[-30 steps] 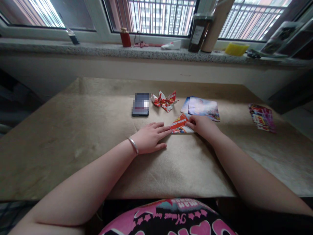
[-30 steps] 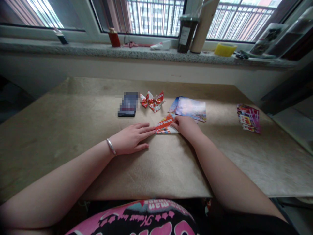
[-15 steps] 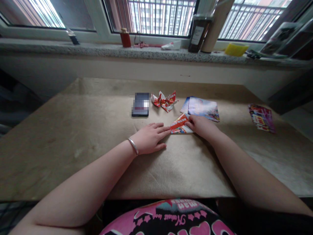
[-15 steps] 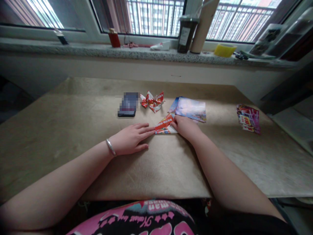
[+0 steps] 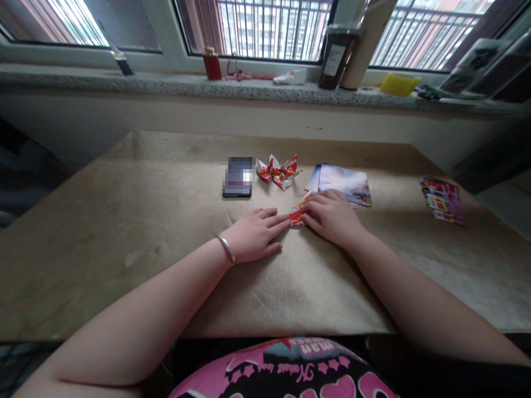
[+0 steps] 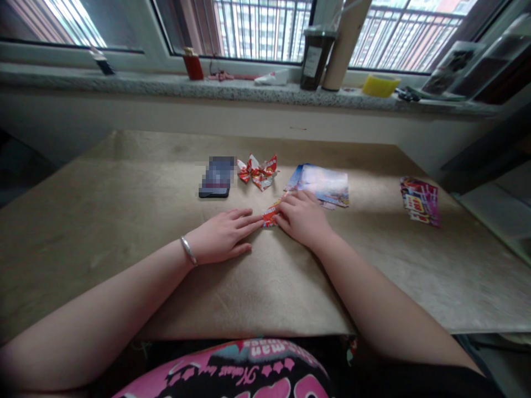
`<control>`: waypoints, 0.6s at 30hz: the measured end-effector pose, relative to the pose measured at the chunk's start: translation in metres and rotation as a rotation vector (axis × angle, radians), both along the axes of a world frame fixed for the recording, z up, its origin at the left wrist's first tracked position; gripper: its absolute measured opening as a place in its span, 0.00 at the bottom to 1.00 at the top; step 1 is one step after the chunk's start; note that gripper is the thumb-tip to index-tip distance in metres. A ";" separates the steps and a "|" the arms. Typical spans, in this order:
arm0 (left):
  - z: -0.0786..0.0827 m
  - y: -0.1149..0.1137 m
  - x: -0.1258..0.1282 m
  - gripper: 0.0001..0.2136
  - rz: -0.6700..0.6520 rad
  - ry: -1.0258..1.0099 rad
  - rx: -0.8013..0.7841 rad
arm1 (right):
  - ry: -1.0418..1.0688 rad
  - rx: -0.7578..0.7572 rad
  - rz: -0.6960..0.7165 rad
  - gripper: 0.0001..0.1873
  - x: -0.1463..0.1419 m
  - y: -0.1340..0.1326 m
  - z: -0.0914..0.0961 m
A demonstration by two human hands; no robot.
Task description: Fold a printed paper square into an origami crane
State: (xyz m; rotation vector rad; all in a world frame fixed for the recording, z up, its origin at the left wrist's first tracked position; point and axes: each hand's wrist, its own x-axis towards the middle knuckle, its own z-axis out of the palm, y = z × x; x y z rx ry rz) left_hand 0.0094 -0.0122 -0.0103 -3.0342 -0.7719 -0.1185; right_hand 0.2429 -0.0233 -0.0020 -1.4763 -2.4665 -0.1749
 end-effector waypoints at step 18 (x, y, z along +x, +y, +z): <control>0.008 0.008 -0.007 0.17 -0.074 -0.036 0.039 | 0.087 -0.151 -0.026 0.10 -0.010 0.015 -0.023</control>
